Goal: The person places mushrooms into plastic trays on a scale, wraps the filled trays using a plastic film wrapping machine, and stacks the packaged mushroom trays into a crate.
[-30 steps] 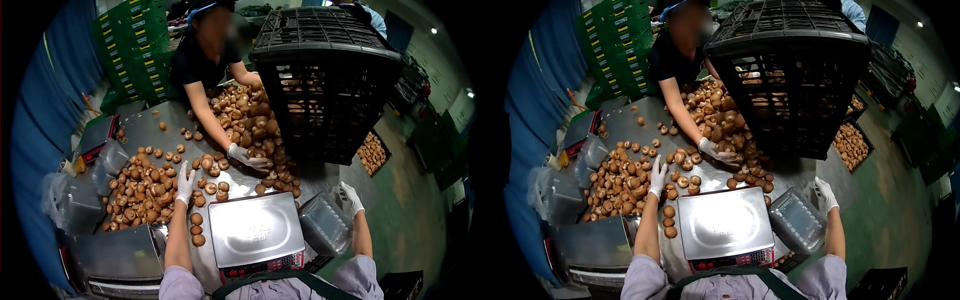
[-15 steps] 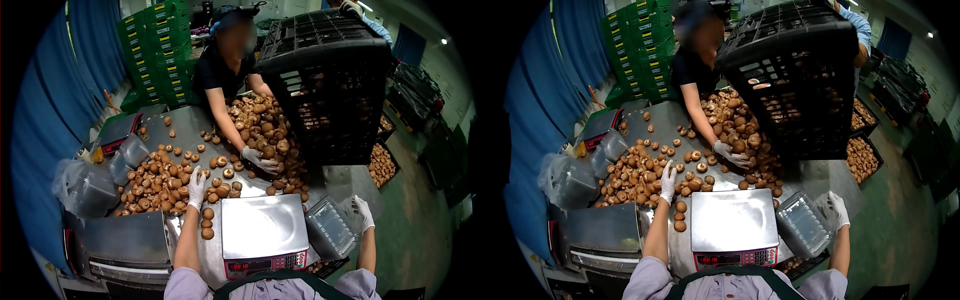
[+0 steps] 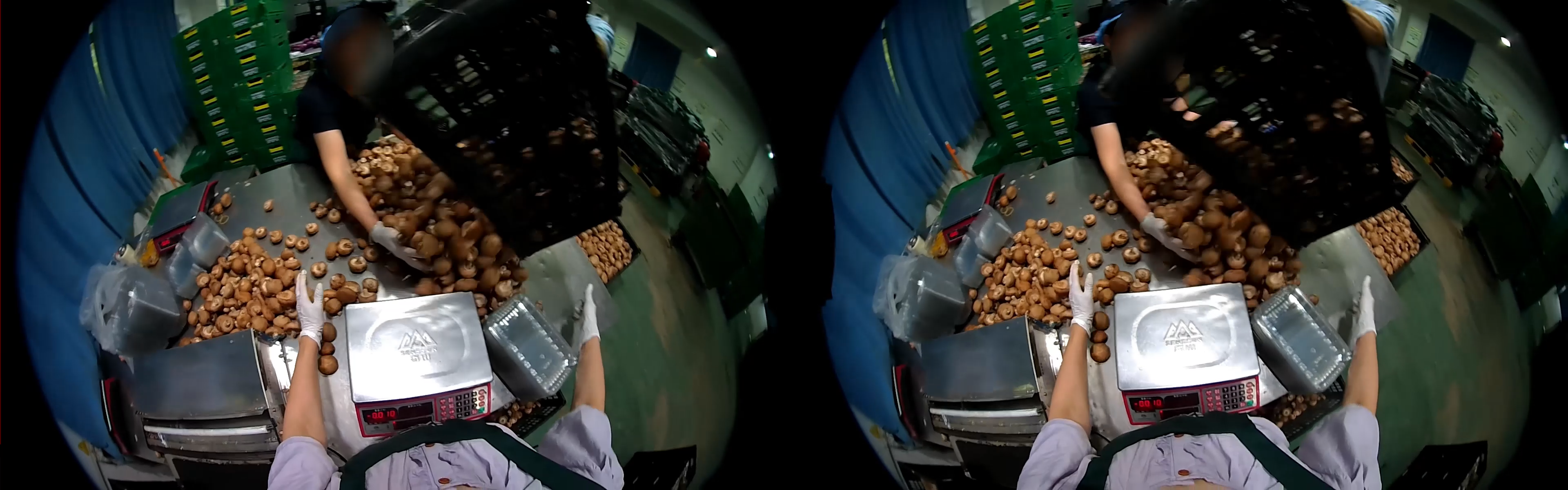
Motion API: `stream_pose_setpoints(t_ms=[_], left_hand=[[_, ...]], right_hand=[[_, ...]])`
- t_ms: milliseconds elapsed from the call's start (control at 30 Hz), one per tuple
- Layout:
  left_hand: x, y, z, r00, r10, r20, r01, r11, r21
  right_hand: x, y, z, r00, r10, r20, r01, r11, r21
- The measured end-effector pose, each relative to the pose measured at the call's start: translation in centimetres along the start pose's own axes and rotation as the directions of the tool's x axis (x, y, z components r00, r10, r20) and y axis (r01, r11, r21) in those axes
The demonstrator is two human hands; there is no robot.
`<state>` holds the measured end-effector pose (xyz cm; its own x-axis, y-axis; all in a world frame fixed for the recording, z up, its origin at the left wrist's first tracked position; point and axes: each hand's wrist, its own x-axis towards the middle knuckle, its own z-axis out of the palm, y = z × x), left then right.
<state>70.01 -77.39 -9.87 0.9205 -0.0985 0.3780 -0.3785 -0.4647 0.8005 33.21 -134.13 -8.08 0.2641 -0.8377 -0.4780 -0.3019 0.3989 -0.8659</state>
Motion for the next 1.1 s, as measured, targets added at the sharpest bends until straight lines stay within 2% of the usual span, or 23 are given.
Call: stream_pose_setpoints(t_ms=[67,100,133,200,333,400,433,500,533,600,667,733,767,800,833,900,1000,1100], left_hand=[[-0.5,0.7,0.4,0.998,-0.045,0.039,0.045,0.999,-0.019],[-0.7,0.4,0.6,0.999,-0.02,0.049,0.02,1.0,0.002],[-0.8,-0.1,1.0,0.998,0.001,0.055,-0.001,1.0,0.0],[-1.1,-0.5,1.3,0.998,0.023,0.065,-0.024,1.0,0.016],[-1.4,-0.3,1.3,0.996,-0.007,0.089,0.005,1.0,0.03],[-1.4,-0.8,1.5,0.996,-0.026,0.088,0.027,1.0,-0.003],[-1.5,-0.4,1.3,0.996,-0.032,0.087,0.032,0.999,-0.007],[-1.5,-0.3,1.2,0.998,-0.011,0.058,0.011,1.0,-0.003],[-1.4,0.3,1.3,0.998,-0.008,0.066,0.008,1.0,0.004],[-1.7,2.3,1.4,0.999,0.049,-0.007,-0.049,0.994,-0.096],[-3.0,9.4,0.9,0.99,0.137,0.031,-0.133,0.986,-0.103],[-4.8,14.8,1.8,0.901,0.39,0.189,-0.396,0.918,-0.008],[-5.8,19.5,1.4,0.857,0.261,0.444,-0.23,0.965,-0.125],[-7.3,17.1,4.1,0.732,0.445,0.517,-0.436,0.888,-0.147],[-8.9,21.2,3.4,0.611,0.472,0.635,-0.52,0.845,-0.128],[-11.8,20.7,7.1,0.486,0.505,0.713,-0.584,0.795,-0.164],[-13.1,21.2,9.6,0.406,0.526,0.747,-0.724,0.684,-0.087],[-12.8,21.0,11.0,0.485,0.53,0.696,-0.739,0.674,0.002]], right_hand=[[2.6,2.7,0.0,0.987,-0.024,-0.159,0.02,1.0,-0.024],[1.8,2.7,0.1,1.0,0.021,0.015,-0.021,0.999,0.044],[1.7,2.6,0.1,0.999,0.047,0.007,-0.047,0.999,0.004],[1.7,2.5,0.7,0.998,-0.031,0.06,0.028,0.998,0.05],[0.1,2.3,0.6,0.983,0.104,0.148,-0.115,0.991,0.067],[4.4,5.4,-0.3,0.992,-0.025,0.12,-0.002,0.976,0.219],[4.1,5.7,-0.5,0.994,-0.022,0.112,-0.004,0.975,0.22],[3.2,6.2,0.4,0.975,-0.221,0.002,0.213,0.944,0.252],[2.6,5.9,0.6,0.977,-0.211,-0.001,0.204,0.945,0.256],[1.7,5.3,0.8,0.97,-0.225,0.093,0.198,0.951,0.236],[1.4,5.0,1.2,0.974,-0.213,0.081,0.185,0.947,0.264],[1.1,4.7,1.1,0.969,-0.223,0.109,0.19,0.95,0.249],[1.7,5.0,1.0,0.97,-0.219,0.11,0.184,0.947,0.262],[1.6,4.9,1.1,0.97,-0.218,0.104,0.185,0.947,0.264],[1.4,4.7,1.4,0.965,-0.229,0.124,0.192,0.947,0.258],[2.1,4.8,1.6,0.961,-0.228,0.153,0.181,0.944,0.274],[2.4,4.8,1.8,0.927,-0.259,0.272,0.198,0.952,0.232],[2.3,4.6,2.3,0.917,-0.244,0.316,0.175,0.957,0.23]])
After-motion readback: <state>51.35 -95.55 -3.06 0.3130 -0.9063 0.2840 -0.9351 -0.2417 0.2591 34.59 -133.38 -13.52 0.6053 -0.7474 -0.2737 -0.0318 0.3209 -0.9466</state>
